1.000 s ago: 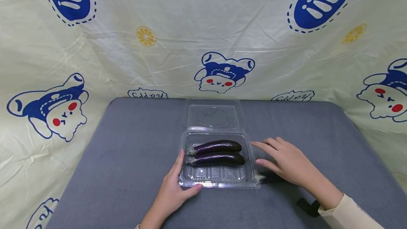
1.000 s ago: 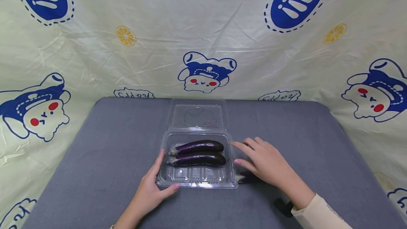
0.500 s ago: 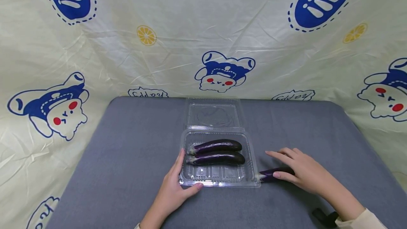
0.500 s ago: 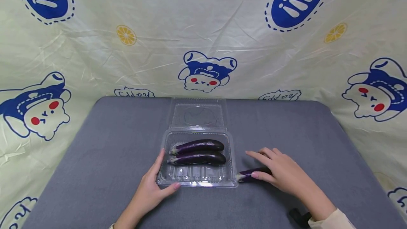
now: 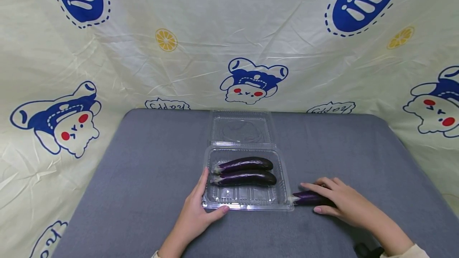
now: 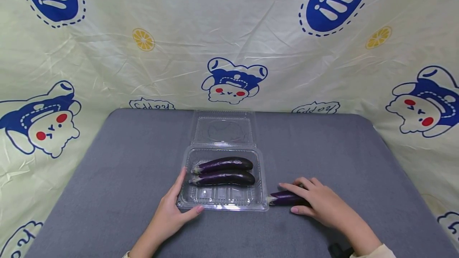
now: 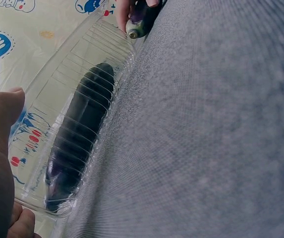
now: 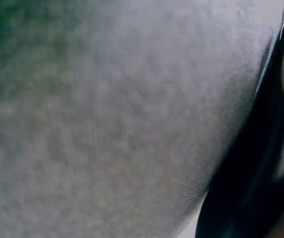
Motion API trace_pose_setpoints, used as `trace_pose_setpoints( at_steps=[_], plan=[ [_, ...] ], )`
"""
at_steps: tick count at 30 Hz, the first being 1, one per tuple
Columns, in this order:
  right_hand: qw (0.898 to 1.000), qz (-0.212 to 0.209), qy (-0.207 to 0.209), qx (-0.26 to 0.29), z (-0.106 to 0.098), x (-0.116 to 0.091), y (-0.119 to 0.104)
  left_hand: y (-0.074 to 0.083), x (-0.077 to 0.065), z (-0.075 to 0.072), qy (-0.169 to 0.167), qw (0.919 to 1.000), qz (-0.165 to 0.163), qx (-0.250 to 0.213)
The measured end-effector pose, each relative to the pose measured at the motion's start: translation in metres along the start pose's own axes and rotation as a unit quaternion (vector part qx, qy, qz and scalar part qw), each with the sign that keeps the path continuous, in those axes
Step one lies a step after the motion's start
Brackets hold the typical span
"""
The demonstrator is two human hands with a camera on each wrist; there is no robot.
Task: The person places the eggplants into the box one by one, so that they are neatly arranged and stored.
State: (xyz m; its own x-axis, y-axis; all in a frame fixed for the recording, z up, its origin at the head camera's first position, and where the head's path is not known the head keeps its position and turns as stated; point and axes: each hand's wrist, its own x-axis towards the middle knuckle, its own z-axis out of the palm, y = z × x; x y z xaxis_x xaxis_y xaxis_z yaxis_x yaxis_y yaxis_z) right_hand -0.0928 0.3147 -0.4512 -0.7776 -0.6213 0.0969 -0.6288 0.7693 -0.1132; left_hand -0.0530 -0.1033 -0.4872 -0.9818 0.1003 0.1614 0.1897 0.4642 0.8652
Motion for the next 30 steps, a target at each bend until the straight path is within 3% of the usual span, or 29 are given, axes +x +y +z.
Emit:
trace_pose_setpoints(
  at_steps=[9,19,30],
  plan=[
    [1.000,0.011,0.005,0.000,0.002,-0.004,-0.001,0.000,0.000,-0.001,0.000,1.0000,0.001,0.001],
    [0.998,0.061,0.031,0.014,-0.003,-0.012,0.003,-0.001,0.000,0.000,-0.001,1.0000,0.001,0.004],
    [0.992,0.112,0.053,0.029,-0.019,0.000,-0.001,-0.001,0.001,0.000,-0.002,1.0000,-0.004,0.000]
  ],
)
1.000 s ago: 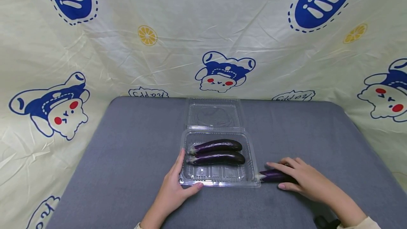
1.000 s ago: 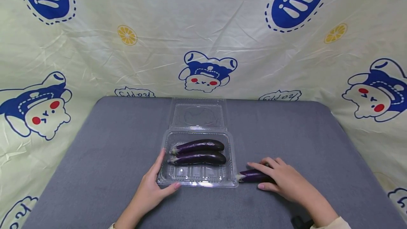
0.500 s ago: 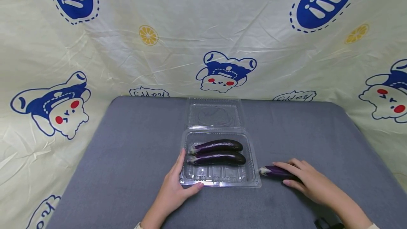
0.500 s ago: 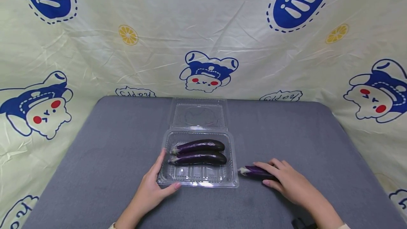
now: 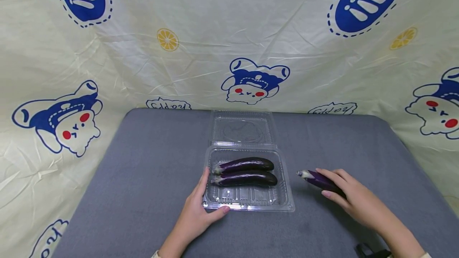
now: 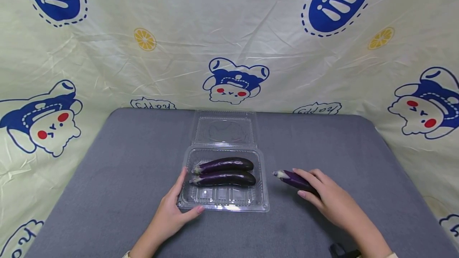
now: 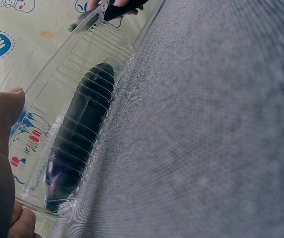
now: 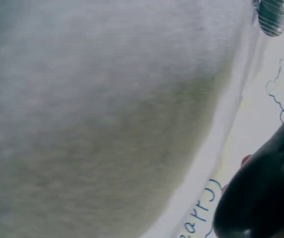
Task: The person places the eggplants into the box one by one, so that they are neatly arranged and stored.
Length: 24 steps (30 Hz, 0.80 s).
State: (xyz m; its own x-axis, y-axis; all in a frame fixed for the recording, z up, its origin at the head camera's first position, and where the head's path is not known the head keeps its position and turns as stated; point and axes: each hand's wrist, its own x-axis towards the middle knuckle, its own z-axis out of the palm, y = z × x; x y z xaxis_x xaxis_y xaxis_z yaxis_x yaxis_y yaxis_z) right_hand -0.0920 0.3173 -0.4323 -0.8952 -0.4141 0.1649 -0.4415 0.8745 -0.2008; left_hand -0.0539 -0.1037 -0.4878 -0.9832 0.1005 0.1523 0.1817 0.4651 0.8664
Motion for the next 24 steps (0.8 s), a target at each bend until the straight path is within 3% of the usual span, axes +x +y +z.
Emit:
trace_pose_setpoints(
  at_steps=[6,24],
  plan=[
    [1.000,0.006,0.009,0.004,-0.010,0.009,-0.009,0.000,0.000,0.000,0.002,1.0000,0.001,0.001],
    [0.995,-0.060,0.072,-0.029,-0.022,0.036,-0.029,0.000,0.000,0.000,0.004,1.0000,0.002,0.004]
  ],
)
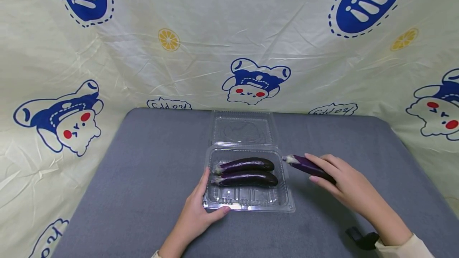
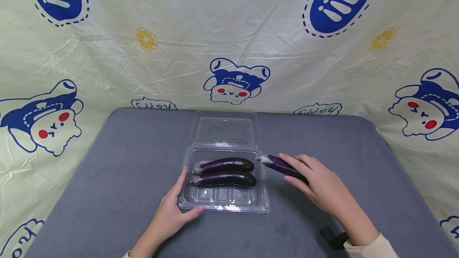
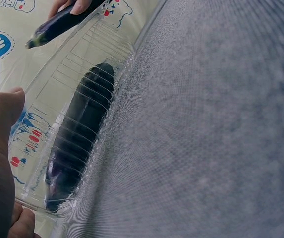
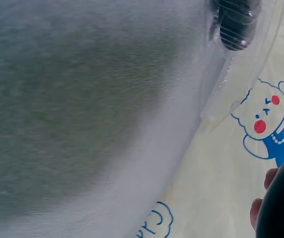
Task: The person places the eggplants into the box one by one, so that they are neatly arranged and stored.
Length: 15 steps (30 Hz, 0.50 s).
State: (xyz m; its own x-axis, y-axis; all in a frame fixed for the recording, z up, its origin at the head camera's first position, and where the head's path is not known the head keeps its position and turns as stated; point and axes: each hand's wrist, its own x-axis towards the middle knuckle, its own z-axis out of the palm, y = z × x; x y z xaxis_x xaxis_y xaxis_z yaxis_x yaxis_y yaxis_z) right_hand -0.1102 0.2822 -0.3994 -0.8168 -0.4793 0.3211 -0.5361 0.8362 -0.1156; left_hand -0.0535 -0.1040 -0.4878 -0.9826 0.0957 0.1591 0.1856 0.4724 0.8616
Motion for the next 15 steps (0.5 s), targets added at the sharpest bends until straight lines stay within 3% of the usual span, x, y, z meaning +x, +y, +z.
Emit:
trace_pose_setpoints(
  at_steps=[15],
  plan=[
    [0.995,-0.096,0.015,-0.019,0.001,0.025,-0.014,0.000,0.000,0.000,-0.002,1.0000,-0.001,-0.002]
  ],
)
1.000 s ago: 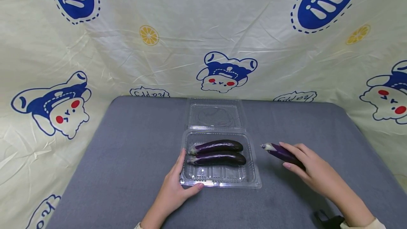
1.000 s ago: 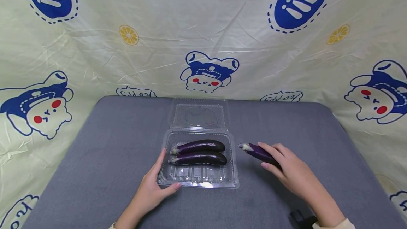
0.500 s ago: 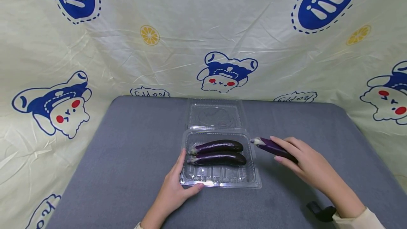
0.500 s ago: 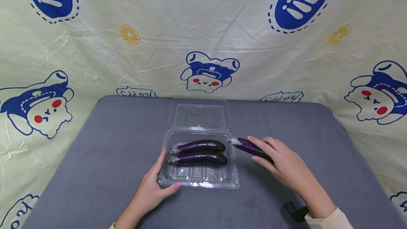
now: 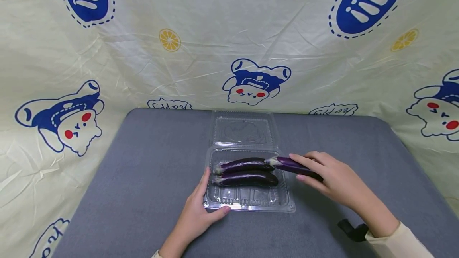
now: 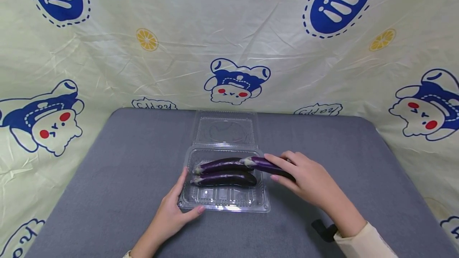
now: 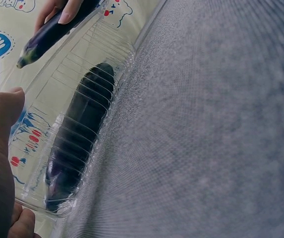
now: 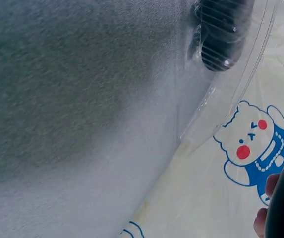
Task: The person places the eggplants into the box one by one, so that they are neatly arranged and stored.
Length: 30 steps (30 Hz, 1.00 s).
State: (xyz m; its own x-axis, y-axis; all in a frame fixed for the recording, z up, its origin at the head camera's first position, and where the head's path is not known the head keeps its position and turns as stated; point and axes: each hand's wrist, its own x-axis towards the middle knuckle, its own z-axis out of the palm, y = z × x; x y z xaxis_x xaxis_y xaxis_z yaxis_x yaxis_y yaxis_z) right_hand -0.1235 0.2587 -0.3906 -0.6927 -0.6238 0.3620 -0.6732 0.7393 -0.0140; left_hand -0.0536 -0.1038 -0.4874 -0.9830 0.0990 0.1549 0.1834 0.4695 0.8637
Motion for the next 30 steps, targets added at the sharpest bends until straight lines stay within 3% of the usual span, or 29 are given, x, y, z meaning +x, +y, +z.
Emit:
trace_pose_setpoints(
  at_steps=[20,30],
  plan=[
    [0.995,-0.094,-0.028,0.034,0.016,0.025,-0.020,-0.001,0.000,0.001,0.000,1.0000,-0.001,-0.005],
    [0.990,-0.098,-0.087,0.042,0.023,0.036,-0.037,-0.001,0.000,0.001,-0.003,1.0000,0.003,-0.006]
  ],
)
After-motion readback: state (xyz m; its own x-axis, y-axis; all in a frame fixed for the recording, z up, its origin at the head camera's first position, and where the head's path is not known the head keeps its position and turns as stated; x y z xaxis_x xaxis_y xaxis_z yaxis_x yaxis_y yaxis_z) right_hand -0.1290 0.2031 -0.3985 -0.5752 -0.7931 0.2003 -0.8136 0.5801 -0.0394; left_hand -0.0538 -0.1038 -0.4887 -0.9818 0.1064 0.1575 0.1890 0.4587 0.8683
